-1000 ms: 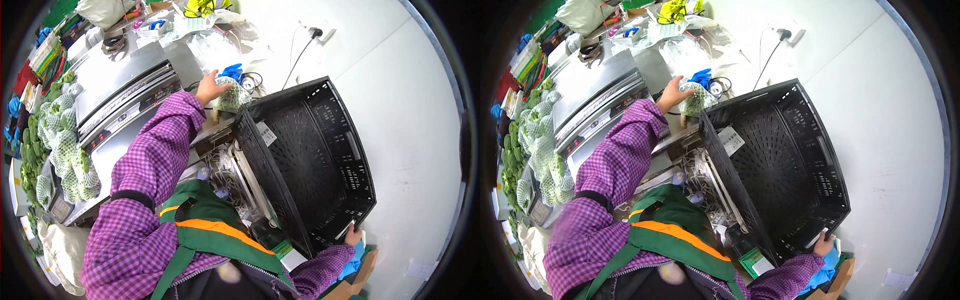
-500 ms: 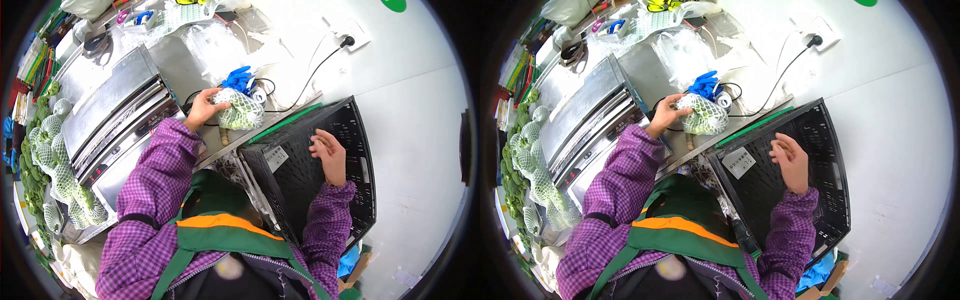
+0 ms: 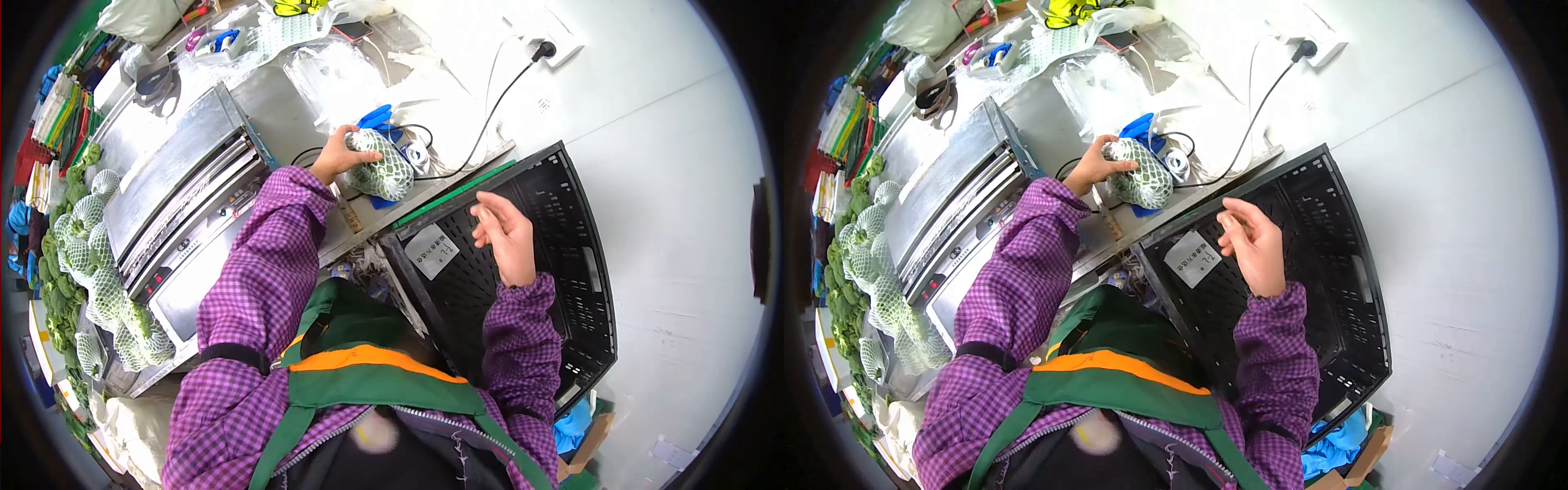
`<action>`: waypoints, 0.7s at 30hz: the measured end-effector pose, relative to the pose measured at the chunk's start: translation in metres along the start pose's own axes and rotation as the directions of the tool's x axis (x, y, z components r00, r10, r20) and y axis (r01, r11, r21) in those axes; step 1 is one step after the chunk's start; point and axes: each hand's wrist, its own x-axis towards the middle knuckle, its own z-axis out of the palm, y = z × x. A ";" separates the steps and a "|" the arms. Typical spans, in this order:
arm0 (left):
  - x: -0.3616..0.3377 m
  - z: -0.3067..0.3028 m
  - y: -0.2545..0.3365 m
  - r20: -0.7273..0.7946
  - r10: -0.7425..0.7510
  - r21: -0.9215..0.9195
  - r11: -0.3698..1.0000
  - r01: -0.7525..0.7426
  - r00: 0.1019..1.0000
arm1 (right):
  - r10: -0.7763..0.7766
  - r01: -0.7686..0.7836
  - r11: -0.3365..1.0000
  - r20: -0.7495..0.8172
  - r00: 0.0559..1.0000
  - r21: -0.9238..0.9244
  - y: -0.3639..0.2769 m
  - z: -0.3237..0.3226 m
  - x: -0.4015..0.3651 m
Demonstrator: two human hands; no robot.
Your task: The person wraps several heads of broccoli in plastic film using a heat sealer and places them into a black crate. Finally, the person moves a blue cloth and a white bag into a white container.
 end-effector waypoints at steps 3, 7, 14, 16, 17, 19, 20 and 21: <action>-0.020 0.006 -0.003 -0.059 0.001 -0.241 0.970 -0.015 0.998 | 0.049 -0.047 0.998 -0.053 0.997 0.037 0.010 -0.017 -0.016; -0.056 0.004 -0.016 -0.188 0.193 -0.299 0.923 -0.243 0.963 | 0.093 -0.073 0.984 -0.122 0.988 0.162 0.025 -0.032 -0.025; -0.118 -0.009 0.037 -0.473 0.426 -0.537 0.555 -0.635 0.771 | 0.057 -0.033 0.967 -0.087 0.995 0.254 -0.004 -0.010 -0.014; -0.138 -0.004 0.071 -0.478 0.447 -0.586 0.479 -0.653 0.756 | -0.044 -0.044 0.890 0.182 0.982 0.453 -0.019 0.001 -0.016; -0.146 0.003 0.085 -0.451 0.481 -0.588 0.473 -0.656 0.752 | -0.057 -0.084 0.844 0.243 0.968 0.530 -0.022 0.007 -0.019; -0.157 0.027 0.106 -0.360 0.639 -0.555 0.439 -0.707 0.679 | -0.179 -0.046 0.720 0.250 0.951 0.692 -0.022 0.017 -0.025; -0.162 0.044 0.113 -0.310 0.689 -0.546 0.435 -0.716 0.655 | -0.181 0.004 0.693 0.169 0.969 0.721 -0.020 0.012 -0.034; -0.166 0.059 0.121 -0.263 0.736 -0.534 0.428 -0.729 0.624 | -0.176 0.018 0.696 0.147 0.973 0.718 -0.015 0.001 -0.041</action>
